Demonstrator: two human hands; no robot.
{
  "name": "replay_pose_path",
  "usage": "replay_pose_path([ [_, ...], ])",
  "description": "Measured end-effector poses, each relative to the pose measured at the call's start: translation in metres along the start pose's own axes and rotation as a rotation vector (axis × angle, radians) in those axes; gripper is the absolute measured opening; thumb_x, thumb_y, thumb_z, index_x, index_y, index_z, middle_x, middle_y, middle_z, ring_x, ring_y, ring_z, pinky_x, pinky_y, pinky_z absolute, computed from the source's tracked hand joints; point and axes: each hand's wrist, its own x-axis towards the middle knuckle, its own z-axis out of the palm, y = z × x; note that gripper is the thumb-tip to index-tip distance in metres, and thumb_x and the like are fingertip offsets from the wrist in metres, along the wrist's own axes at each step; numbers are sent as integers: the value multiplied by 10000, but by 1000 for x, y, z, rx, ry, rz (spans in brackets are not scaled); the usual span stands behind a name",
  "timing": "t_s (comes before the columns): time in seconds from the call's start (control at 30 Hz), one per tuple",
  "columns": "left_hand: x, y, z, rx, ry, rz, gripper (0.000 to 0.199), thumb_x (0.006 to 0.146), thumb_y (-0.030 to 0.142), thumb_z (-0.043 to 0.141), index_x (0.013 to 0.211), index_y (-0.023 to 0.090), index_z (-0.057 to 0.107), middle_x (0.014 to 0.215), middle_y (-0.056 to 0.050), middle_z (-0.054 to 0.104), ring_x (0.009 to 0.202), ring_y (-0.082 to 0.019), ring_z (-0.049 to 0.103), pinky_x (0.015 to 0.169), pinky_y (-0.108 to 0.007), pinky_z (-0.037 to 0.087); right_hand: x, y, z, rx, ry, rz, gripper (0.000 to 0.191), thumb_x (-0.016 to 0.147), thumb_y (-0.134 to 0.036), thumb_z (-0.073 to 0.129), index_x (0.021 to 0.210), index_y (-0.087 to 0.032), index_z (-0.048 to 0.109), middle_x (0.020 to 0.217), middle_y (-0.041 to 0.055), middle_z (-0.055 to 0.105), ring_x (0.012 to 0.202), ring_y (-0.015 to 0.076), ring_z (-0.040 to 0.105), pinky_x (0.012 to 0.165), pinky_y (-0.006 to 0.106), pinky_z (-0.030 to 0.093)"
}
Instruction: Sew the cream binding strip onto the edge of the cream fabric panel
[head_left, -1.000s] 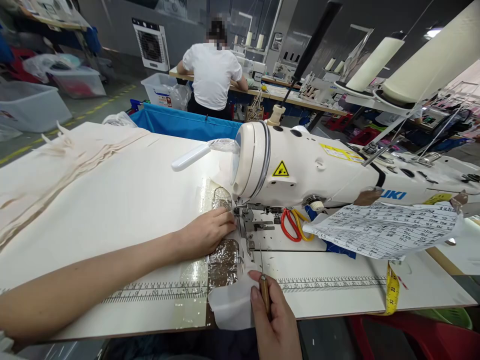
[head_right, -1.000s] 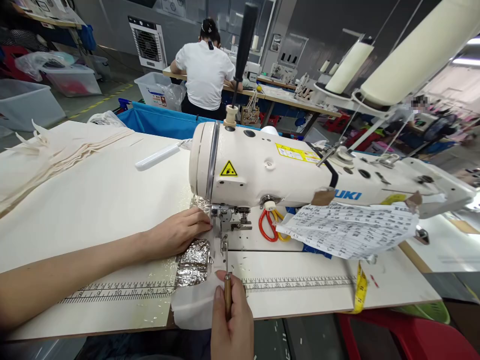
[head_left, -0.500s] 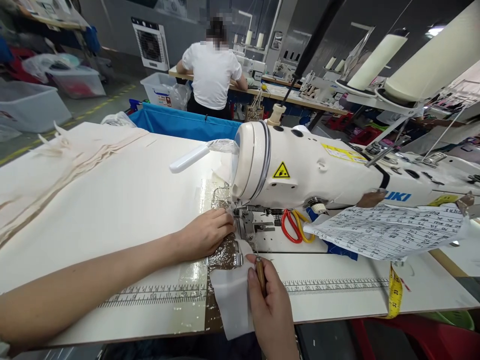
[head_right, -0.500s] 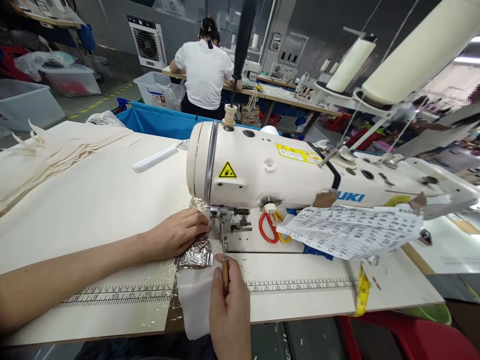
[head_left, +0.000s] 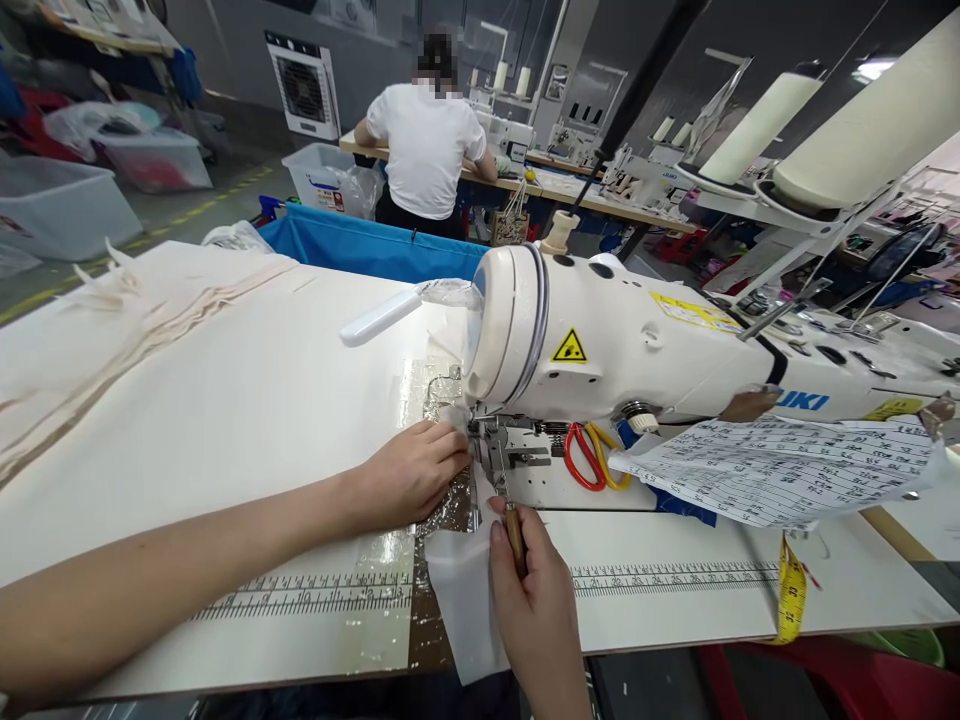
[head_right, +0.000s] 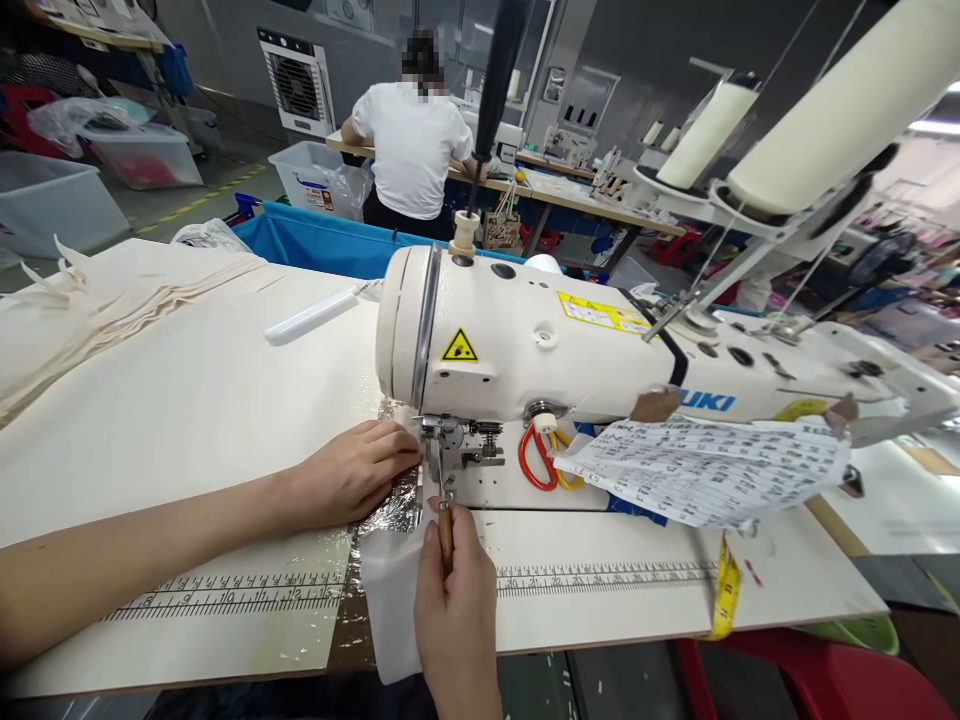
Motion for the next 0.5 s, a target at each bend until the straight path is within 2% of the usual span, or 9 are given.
replay_pose_path([
  [0.27, 1, -2, 4, 49, -24, -71, 298, 926, 134, 400, 1138, 77, 602, 1092, -160, 614, 1009, -271, 575, 838, -446, 534, 3, -8, -1, 20, 11, -4, 339, 966, -454, 463, 1086, -207, 660, 1054, 97, 752, 982, 230, 710, 767, 270, 549],
  [0.4, 1, -1, 4, 69, -1, -100, 297, 919, 119, 405, 1153, 61, 580, 1074, -160, 612, 1012, -273, 572, 841, -436, 524, 2, -15, 0, 102, 15, 86, 343, 932, -479, 512, 1075, -217, 681, 1075, 73, 744, 1007, 225, 684, 856, 290, 517],
  [0.5, 2, 0, 4, 44, 12, -132, 278, 898, 141, 433, 1116, 65, 588, 1045, -153, 613, 991, -262, 571, 835, -412, 520, 2, -13, 5, 270, -77, 192, 387, 898, -514, 578, 1112, -211, 688, 1105, 68, 728, 1007, 219, 674, 893, 303, 515],
])
